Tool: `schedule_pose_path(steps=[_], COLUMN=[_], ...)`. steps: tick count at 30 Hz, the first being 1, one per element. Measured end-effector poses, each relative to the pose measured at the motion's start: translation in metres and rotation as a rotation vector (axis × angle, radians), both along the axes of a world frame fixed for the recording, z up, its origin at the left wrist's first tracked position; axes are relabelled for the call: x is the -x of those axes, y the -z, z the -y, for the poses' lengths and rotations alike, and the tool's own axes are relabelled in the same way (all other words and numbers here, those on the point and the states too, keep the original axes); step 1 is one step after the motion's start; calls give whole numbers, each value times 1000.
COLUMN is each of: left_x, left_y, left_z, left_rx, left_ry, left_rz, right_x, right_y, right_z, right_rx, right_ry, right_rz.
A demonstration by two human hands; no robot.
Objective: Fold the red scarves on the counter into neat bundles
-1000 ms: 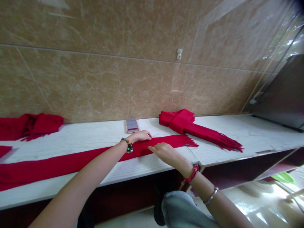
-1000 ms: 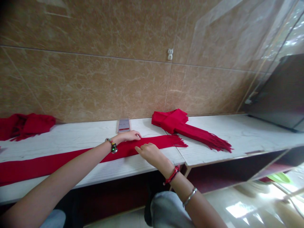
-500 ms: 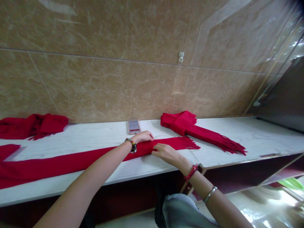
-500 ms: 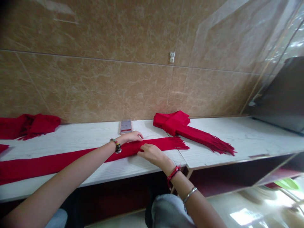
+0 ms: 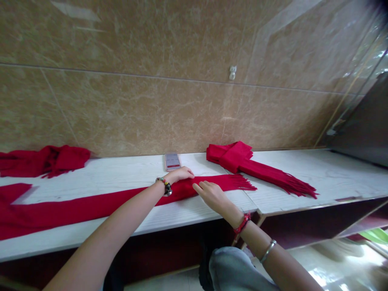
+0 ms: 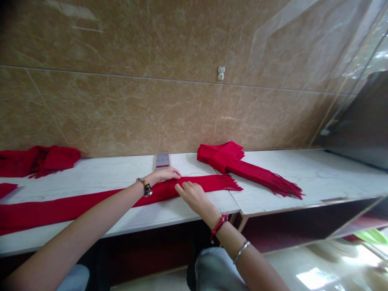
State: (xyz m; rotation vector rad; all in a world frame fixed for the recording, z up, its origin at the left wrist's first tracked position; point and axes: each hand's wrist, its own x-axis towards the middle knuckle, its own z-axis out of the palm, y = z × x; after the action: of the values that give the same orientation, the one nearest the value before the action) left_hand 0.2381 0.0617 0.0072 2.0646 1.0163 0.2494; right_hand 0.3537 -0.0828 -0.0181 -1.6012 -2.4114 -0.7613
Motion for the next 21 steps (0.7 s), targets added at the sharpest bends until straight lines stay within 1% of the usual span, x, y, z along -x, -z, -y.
schedule_pose_path(steps=[5, 8, 10, 12, 14, 16, 18, 19, 21], left_x=[18, 33, 46, 60, 73, 81, 81, 77, 62], left_y=[-8, -19, -31, -46, -64, -81, -96, -101, -106], left_z=[5, 6, 5, 4, 6, 10, 16, 19, 22], left_rx=[52, 84, 149, 221, 250, 237, 221, 221, 224], left_ry=[-61, -79, -59, -32, -26, -35, -31, -26, -21], left_rz=[81, 143, 251, 381, 469, 533, 597, 623, 652], right_x=[13, 22, 29, 37, 44, 51, 52, 51, 42], right_y=[-8, -14, -20, -27, -36, -48, -60, -65, -74], right_z=[2, 1, -1, -5, -10, -12, -13, -12, -9], right_rx=[46, 24, -18, -66, -126, -204, -277, -299, -310], right_ry=[40, 31, 17, -23, -106, -211, -283, -296, -287], right_rz=[-9, -106, -243, -430, -628, -779, -852, -863, -849])
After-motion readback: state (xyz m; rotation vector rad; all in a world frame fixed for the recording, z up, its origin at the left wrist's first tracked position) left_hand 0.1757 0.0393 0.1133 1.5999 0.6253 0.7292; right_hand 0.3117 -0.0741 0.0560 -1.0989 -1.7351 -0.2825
